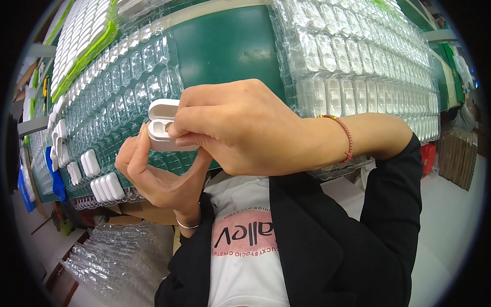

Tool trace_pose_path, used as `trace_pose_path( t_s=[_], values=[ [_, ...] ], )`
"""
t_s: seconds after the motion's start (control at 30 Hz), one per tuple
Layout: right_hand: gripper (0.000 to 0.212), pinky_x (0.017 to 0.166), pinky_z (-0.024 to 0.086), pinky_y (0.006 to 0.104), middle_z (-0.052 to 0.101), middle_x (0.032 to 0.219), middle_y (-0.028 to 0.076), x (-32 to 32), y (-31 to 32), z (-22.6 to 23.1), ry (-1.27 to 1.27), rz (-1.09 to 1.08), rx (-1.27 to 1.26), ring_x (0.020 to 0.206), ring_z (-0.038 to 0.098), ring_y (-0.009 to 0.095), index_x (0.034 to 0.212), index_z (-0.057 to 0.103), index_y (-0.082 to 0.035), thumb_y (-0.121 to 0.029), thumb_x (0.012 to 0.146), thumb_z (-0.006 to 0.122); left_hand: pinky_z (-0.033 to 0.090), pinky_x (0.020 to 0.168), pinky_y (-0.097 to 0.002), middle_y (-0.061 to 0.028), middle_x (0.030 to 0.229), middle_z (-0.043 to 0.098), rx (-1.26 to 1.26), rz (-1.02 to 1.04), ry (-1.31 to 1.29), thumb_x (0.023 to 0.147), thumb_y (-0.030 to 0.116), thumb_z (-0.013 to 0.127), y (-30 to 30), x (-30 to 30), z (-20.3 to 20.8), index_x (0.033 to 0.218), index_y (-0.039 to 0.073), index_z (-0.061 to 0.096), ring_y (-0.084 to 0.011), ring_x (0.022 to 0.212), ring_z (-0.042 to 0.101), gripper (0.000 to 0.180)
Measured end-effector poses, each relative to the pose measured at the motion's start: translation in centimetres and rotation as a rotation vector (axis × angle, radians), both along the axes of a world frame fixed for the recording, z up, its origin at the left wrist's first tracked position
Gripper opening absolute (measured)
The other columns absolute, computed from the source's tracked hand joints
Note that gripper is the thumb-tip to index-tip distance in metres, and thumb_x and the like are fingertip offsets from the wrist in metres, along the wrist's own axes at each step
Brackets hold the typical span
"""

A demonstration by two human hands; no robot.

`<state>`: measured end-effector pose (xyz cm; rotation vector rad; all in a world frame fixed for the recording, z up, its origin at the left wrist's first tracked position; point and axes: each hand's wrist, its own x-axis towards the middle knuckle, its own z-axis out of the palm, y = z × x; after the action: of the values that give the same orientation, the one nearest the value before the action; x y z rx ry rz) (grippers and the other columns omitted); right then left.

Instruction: The person repeatedly picks up small white electronic components from a tray and places them into white charging cases. They then close the cases and place them into a green plastic tray on the table. The process is repeated continuously throughout the video.

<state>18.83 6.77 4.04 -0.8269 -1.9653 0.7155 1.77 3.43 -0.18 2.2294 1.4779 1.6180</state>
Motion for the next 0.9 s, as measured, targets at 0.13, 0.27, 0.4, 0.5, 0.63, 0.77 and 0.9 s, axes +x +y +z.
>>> trace_pose_path(
  t_s=[0.13,0.27,0.4,0.5,0.63,0.77,0.9],
  values=[
    [0.016,0.054,0.047,0.0373,0.061,0.079,0.007,0.2,0.0,0.0,-0.031,-0.008,-0.001,0.069,0.062,0.029,0.089,0.064,-0.005,0.002,0.075,0.068,0.043,0.083,-0.0376,-0.0057,0.108,0.056,-0.018,0.006,0.021,0.053,0.015,0.095,0.1,0.1,0.5,0.123,0.005,0.055,-0.0243,0.098,0.053,0.081],
    [0.019,0.056,0.048,0.0384,0.061,0.081,0.008,0.3,0.1,-0.1,-0.059,-0.006,-0.020,0.070,0.062,0.031,0.089,0.064,-0.005,0.005,0.073,0.064,0.043,0.082,-0.0371,-0.0068,0.108,0.055,-0.052,0.022,0.005,0.053,0.014,0.094,0.1,0.4,0.4,0.123,0.004,0.055,-0.0250,0.097,0.052,0.081],
    [0.021,0.059,0.049,0.0372,0.063,0.088,0.011,0.4,0.0,0.0,-0.106,0.024,-0.028,0.072,0.062,0.031,0.094,0.065,-0.002,0.006,0.074,0.065,0.044,0.081,-0.0356,-0.0083,0.108,0.053,-0.080,0.016,0.038,0.054,0.013,0.094,0.3,0.3,0.1,0.123,0.002,0.054,-0.0253,0.096,0.053,0.080],
    [0.028,0.066,0.051,0.0323,0.064,0.096,0.014,0.9,0.4,1.4,-0.151,0.072,0.074,0.078,0.063,0.028,0.106,0.067,0.001,0.006,0.078,0.070,0.044,0.081,-0.0339,-0.0090,0.108,0.052,-0.070,0.025,-0.025,0.054,0.013,0.095,0.4,0.6,0.2,0.124,-0.001,0.052,-0.0242,0.096,0.053,0.083],
    [0.041,0.078,0.046,0.0287,0.060,0.111,0.012,1.5,0.9,2.7,-0.014,0.004,-0.024,0.090,0.056,0.020,0.124,0.059,0.000,-0.005,0.085,0.070,0.044,0.077,-0.0301,-0.0091,0.107,0.051,-0.047,-0.010,-0.138,0.049,0.012,0.097,-0.1,0.9,1.5,0.122,-0.001,0.050,-0.0213,0.094,0.053,0.088],
    [0.046,0.082,0.049,0.0284,0.063,0.109,0.013,0.9,-0.2,2.6,0.324,0.245,-0.995,0.096,0.060,0.014,0.123,0.057,0.005,-0.030,0.094,0.067,0.045,0.073,-0.0278,-0.0077,0.104,0.050,-0.022,0.081,-0.196,0.046,0.005,0.094,-0.5,2.4,1.2,0.121,0.004,0.045,-0.0194,0.090,0.054,0.089],
    [0.039,0.067,0.051,0.0267,0.069,0.082,0.010,1.2,-1.4,2.5,0.341,0.228,-1.204,0.074,0.062,0.011,0.106,0.066,0.006,-0.030,0.092,0.070,0.050,0.078,-0.0334,-0.0105,0.108,0.053,-0.112,-0.145,-0.256,0.053,0.005,0.094,-1.5,1.3,1.7,0.125,0.005,0.041,-0.0227,0.100,0.056,0.090]
  ],
)
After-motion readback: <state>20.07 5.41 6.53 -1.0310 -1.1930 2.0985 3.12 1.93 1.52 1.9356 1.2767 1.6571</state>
